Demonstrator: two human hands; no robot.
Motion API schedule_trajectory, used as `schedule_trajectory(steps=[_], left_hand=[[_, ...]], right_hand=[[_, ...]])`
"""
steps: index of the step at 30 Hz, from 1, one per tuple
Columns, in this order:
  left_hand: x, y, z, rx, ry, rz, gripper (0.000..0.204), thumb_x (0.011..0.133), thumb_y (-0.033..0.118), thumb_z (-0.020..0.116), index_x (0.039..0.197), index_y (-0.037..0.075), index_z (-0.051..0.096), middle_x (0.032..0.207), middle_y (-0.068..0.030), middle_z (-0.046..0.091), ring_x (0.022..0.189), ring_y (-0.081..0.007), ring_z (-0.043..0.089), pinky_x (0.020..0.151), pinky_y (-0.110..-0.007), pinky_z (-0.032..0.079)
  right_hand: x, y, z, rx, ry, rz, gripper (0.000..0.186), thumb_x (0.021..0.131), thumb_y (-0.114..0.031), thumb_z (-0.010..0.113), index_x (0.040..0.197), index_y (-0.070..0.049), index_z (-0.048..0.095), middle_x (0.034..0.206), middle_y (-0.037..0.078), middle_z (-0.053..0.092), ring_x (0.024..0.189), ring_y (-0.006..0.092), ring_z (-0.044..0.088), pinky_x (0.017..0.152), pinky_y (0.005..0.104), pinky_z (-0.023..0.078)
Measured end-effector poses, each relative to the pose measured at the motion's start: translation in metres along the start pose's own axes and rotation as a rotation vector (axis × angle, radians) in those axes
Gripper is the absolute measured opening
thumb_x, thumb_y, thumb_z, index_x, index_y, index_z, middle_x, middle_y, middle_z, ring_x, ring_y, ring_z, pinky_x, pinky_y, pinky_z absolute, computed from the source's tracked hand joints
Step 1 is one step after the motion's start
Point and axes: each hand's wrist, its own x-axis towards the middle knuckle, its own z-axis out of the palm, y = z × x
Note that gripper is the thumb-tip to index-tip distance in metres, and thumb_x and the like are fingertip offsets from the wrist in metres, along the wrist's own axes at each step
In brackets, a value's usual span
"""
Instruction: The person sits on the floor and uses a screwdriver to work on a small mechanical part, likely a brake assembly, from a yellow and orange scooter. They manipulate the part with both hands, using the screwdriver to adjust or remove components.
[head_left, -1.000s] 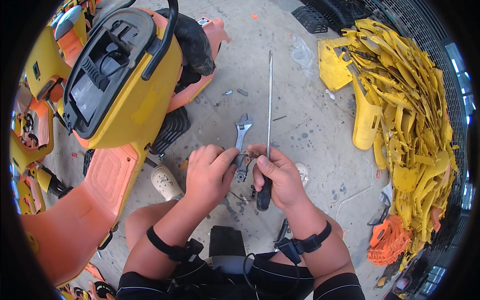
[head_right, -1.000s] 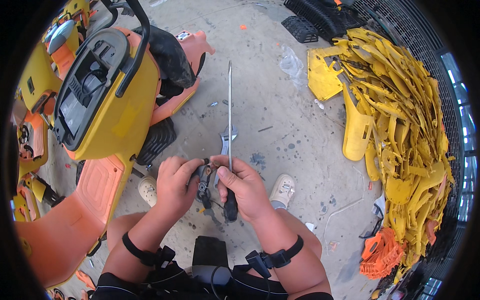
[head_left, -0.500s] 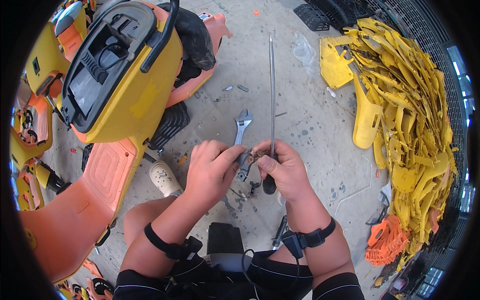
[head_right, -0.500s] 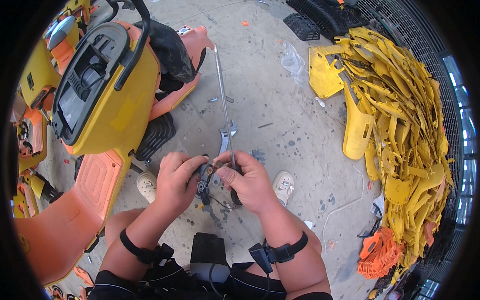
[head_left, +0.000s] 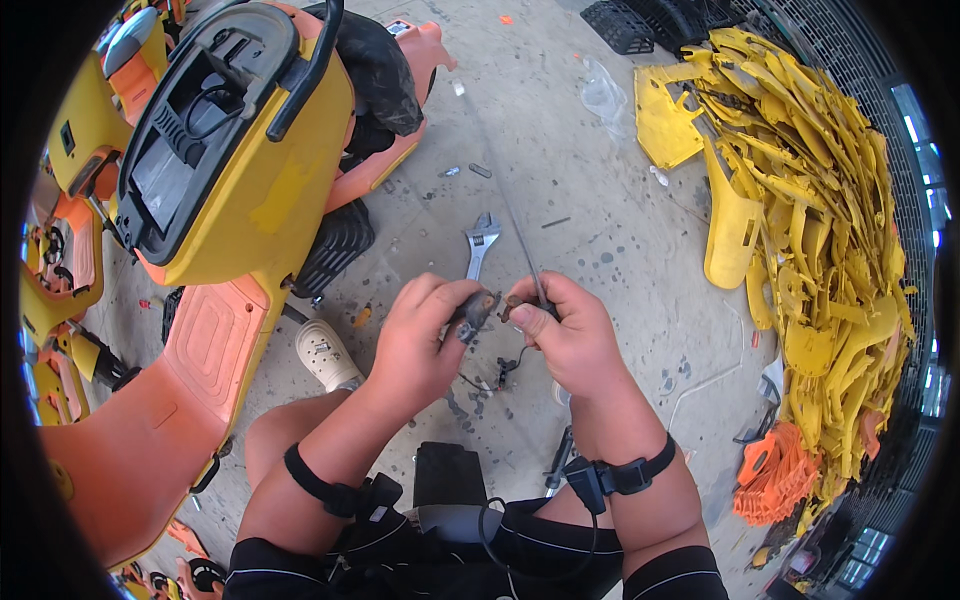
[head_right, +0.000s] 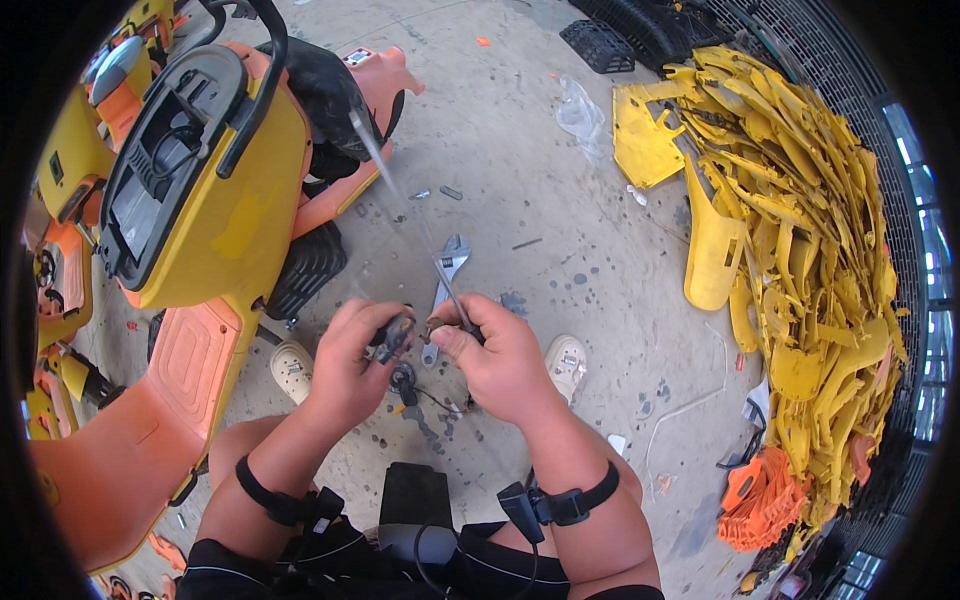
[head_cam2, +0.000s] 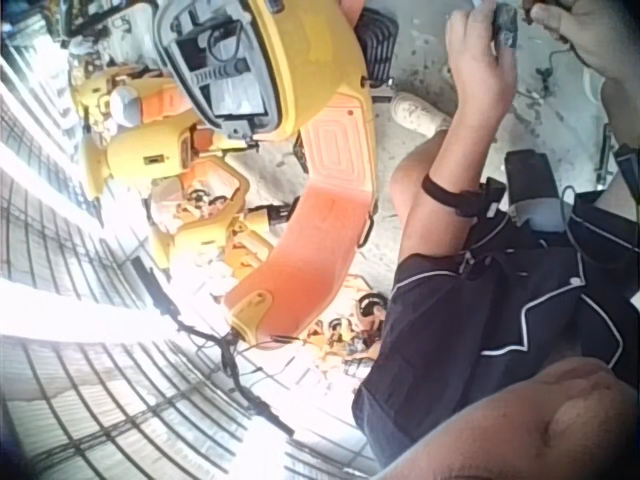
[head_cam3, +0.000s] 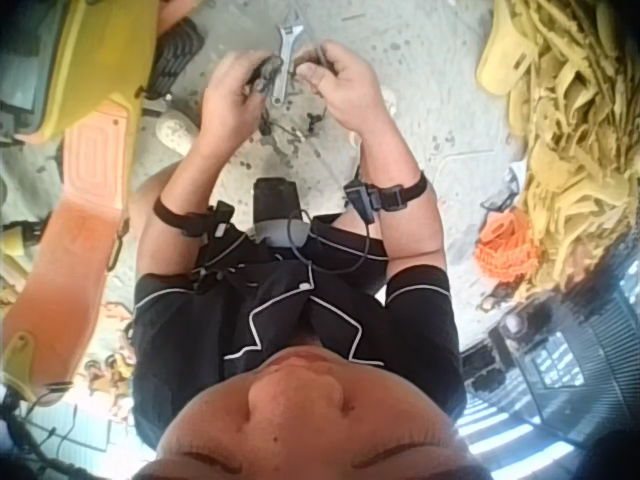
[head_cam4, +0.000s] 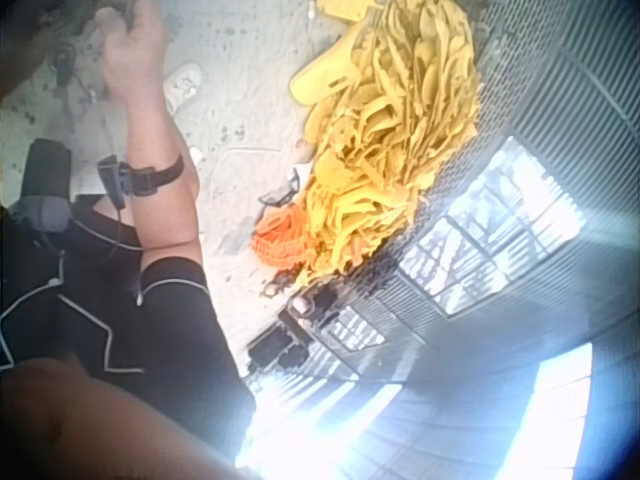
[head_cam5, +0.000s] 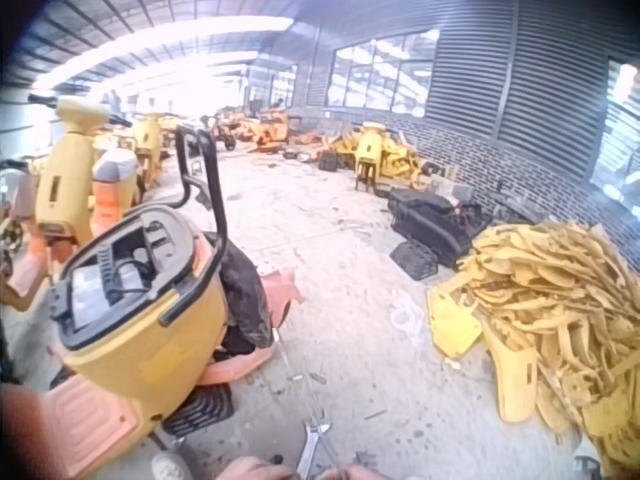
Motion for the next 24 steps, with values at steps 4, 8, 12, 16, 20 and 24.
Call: schedule_trajectory(steps=[4,8,12,16,20,24], left_hand=[[0.002,-0.005,-0.002,0.028,0.017,-0.033,0.032,0.088,0.001,0.078,0.119,0.004,0.068,0.099,-0.0104,0.065,0.086,-0.0265,0.063,0.078,-0.035,0.052],[0.004,0.007,-0.001,-0.287,-0.002,-0.343,0.026,0.097,0.008,0.072,0.122,0.005,0.068,0.101,-0.0072,0.067,0.088,-0.0218,0.062,0.082,-0.035,0.05],[0.005,0.004,-0.005,-0.706,-0.182,-0.629,0.028,0.106,0.022,0.068,0.127,0.004,0.068,0.099,0.001,0.064,0.087,-0.0092,0.056,0.077,-0.028,0.048],[0.005,0.006,-0.004,-0.766,-0.249,-0.643,0.031,0.107,0.026,0.066,0.127,0.003,0.066,0.089,0.0037,0.058,0.079,-0.0064,0.051,0.071,-0.025,0.045],[0.007,0.009,-0.003,-0.768,-0.293,-0.672,0.034,0.108,0.027,0.064,0.13,0.001,0.063,0.082,0.004,0.054,0.072,-0.0067,0.049,0.066,-0.024,0.043],[0.01,0.009,0.0,-0.831,-0.291,-0.733,0.035,0.107,0.026,0.064,0.131,0.001,0.062,0.081,0.004,0.052,0.07,-0.0062,0.047,0.063,-0.024,0.04]], right_hand=[[0.001,0.002,-0.004,0.009,-0.024,0.044,0.019,0.1,-0.016,0.074,0.111,-0.002,0.069,0.091,-0.002,0.066,0.079,0.0058,0.054,0.071,0.0247,0.047],[0.002,0.0,-0.004,0.053,-0.026,0.098,0.02,0.099,-0.018,0.075,0.11,-0.002,0.069,0.088,-0.002,0.064,0.073,0.0052,0.052,0.066,0.0241,0.045],[0.003,-0.003,-0.005,0.124,0.021,0.156,0.022,0.099,-0.021,0.076,0.11,-0.003,0.068,0.084,-0.003,0.061,0.068,0.0054,0.052,0.06,0.0237,0.044],[0.005,0.001,-0.013,0.113,0.101,0.18,0.026,0.099,-0.025,0.075,0.112,-0.004,0.068,0.082,-0.003,0.06,0.066,0.0059,0.053,0.057,0.0238,0.043],[0.01,-0.002,-0.022,0.019,0.4,0.157,0.033,0.099,-0.027,0.075,0.119,-0.003,0.066,0.088,0.001,0.063,0.066,0.0069,0.054,0.057,0.0247,0.045],[0.013,-0.006,-0.037,0.001,0.664,0.118,0.039,0.1,-0.03,0.073,0.124,0.0,0.063,0.097,0.005,0.065,0.064,0.0078,0.055,0.053,0.0255,0.045]])
